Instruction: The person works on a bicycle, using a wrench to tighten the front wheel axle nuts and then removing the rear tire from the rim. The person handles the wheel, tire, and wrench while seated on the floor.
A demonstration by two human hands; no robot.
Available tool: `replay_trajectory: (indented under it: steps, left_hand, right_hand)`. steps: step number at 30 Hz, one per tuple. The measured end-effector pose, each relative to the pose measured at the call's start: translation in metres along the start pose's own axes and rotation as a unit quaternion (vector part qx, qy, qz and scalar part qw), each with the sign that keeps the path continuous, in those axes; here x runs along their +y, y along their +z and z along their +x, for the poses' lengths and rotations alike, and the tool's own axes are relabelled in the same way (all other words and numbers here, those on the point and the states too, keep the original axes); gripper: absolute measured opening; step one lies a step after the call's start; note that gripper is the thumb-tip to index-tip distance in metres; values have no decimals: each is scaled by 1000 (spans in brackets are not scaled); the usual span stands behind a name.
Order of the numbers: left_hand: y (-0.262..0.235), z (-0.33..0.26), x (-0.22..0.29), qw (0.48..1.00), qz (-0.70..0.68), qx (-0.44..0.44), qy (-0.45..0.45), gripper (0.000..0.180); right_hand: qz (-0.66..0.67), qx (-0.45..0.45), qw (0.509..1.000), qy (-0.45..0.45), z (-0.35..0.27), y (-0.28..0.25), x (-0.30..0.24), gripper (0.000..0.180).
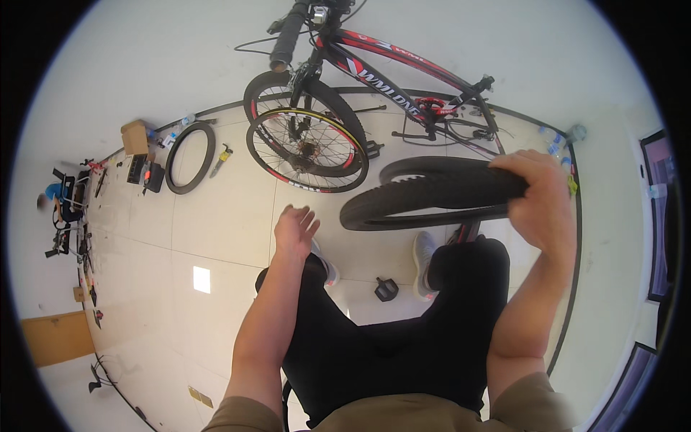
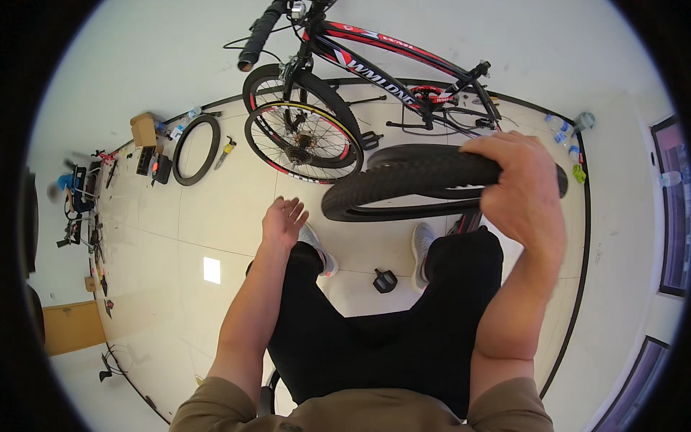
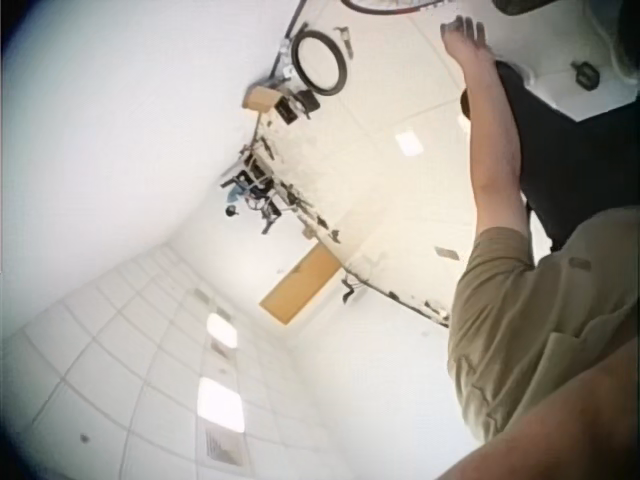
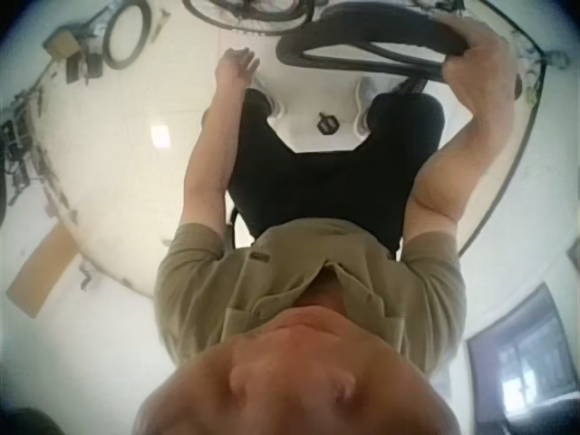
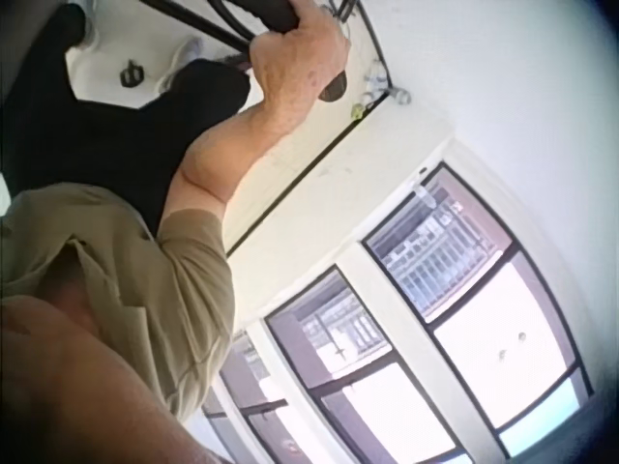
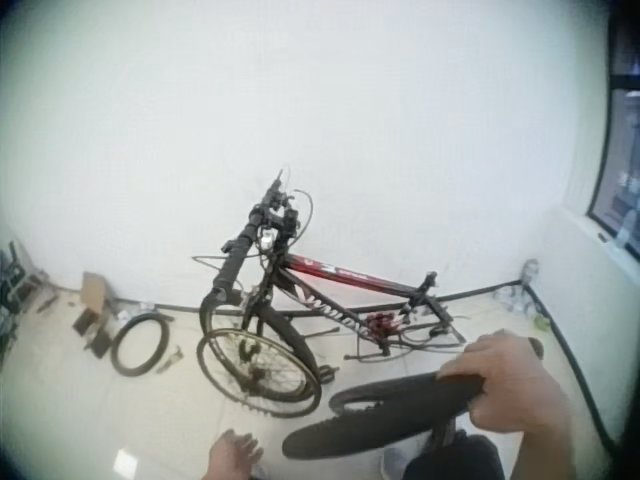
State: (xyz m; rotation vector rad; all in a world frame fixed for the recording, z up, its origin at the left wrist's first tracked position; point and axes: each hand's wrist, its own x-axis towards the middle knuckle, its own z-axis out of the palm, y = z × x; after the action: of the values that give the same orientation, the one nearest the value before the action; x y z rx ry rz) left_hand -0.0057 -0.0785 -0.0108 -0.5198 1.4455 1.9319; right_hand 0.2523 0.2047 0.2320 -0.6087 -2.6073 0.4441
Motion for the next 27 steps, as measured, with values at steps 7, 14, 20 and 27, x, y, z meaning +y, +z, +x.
replay_trajectory:
  steps: [7,14,20,27]
  left_hand:
    - [7,-94,15,987,-130,1,-93,98]
    - [-33,-115,50,975,-188,-108,-42,105]
    - [6,-107,26,944,-221,-217,-111,74]
    - [-9,-80,-11,970,-175,-115,-121,43]
  right_hand:
    - [39,-37,998,-13,10,17,-51,44]
    - [125,7,988,-92,-3,80,-78,39]
    - [137,29,986,-95,-77,188,-39,39]
    - [286,-48,957,13,-165,254,-69,45]
